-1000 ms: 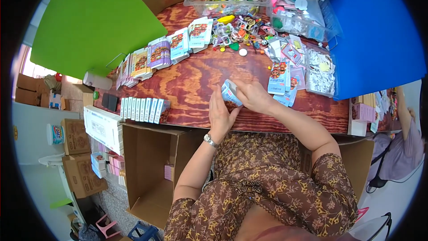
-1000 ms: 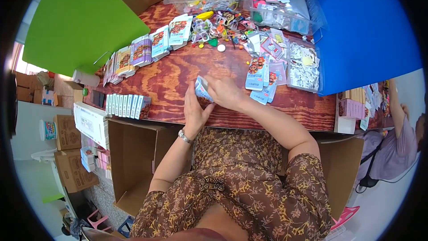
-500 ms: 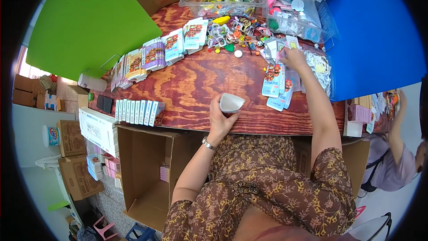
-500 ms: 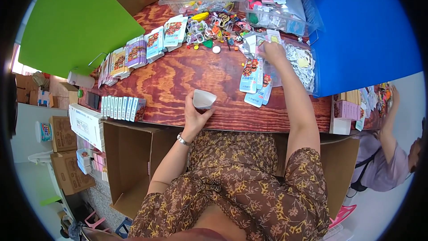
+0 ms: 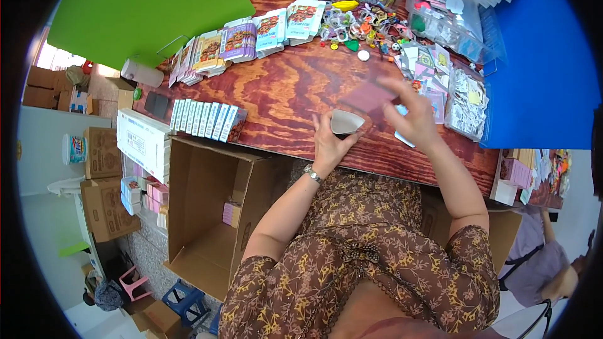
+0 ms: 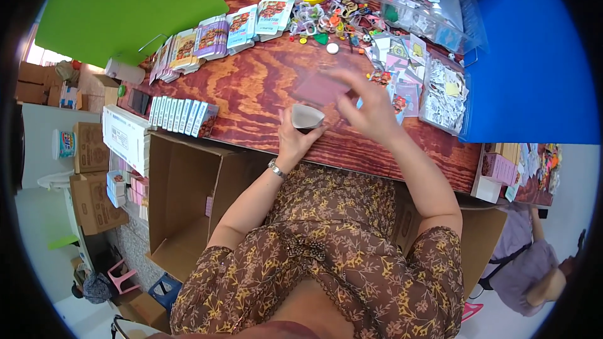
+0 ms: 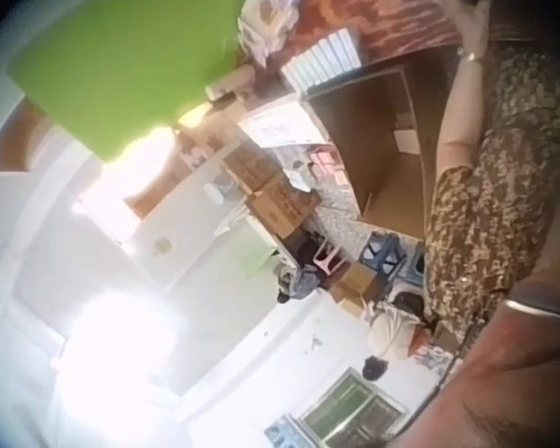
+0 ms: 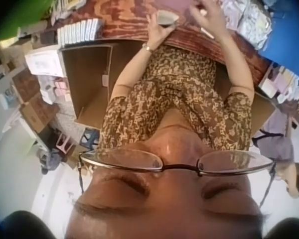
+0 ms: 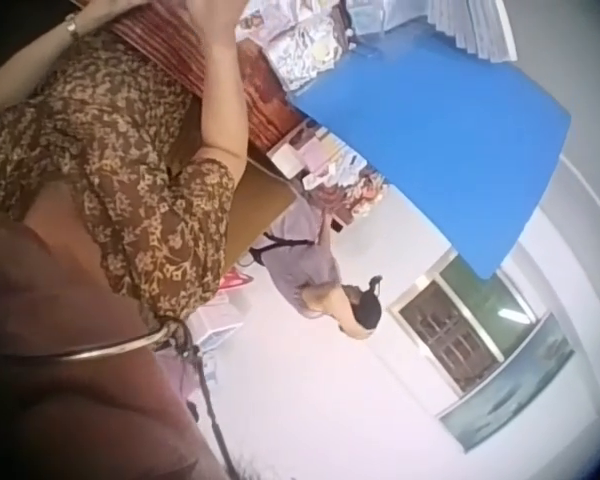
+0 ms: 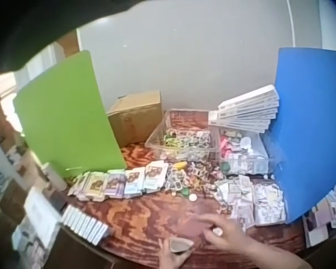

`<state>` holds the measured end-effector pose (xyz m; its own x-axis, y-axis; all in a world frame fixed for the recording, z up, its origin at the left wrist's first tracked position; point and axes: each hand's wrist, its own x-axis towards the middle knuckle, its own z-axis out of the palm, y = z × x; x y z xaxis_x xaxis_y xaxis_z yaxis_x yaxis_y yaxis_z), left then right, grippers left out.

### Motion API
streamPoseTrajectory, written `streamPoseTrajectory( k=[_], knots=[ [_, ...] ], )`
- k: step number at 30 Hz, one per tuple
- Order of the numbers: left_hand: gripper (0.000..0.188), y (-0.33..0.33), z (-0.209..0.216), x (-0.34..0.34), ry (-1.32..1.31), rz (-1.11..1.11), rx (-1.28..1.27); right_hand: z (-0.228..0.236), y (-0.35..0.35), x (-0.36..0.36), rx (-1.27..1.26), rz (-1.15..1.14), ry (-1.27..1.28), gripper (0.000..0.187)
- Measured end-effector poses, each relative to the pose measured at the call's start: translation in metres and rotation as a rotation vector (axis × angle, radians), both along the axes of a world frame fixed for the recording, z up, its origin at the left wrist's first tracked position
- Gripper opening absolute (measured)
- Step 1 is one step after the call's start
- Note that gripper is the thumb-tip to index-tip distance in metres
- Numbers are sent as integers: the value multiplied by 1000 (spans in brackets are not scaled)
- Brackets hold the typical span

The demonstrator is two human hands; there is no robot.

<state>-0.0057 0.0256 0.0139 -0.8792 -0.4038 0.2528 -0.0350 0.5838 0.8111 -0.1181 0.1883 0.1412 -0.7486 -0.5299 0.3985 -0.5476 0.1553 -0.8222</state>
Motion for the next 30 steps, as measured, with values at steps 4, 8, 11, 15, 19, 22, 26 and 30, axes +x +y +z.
streamPoseTrajectory(
  k=[4, 8, 11, 15, 19, 22, 26, 30],
  knots=[
    [66, 3, 4, -2, 41, 19, 118, -25, -4, 15, 60, 131, 239, 37],
    [64, 6, 7, -1, -61, 42, 223, -30, -6, 14, 84, 160, 489, 42],
    [63, 5, -1, -1, -10, 77, 153, -27, -8, 17, 122, 180, 579, 47],
    [62, 4, -10, -5, 25, 75, 167, -40, -15, 19, 226, 242, 637, 47],
    [59, 1, -22, -4, 18, 73, 256, -54, -23, 24, 310, 130, 719, 42],
    [58, 0, -22, -1, 18, 69, 252, -53, -19, 18, 285, 206, 663, 41],
    [57, -6, -14, 0, 18, 10, 264, -52, -21, -29, 142, 14, 81, 28],
    [60, -2, -16, -4, 37, -40, 289, -102, -54, -119, 395, -151, 302, 24]
  ],
)
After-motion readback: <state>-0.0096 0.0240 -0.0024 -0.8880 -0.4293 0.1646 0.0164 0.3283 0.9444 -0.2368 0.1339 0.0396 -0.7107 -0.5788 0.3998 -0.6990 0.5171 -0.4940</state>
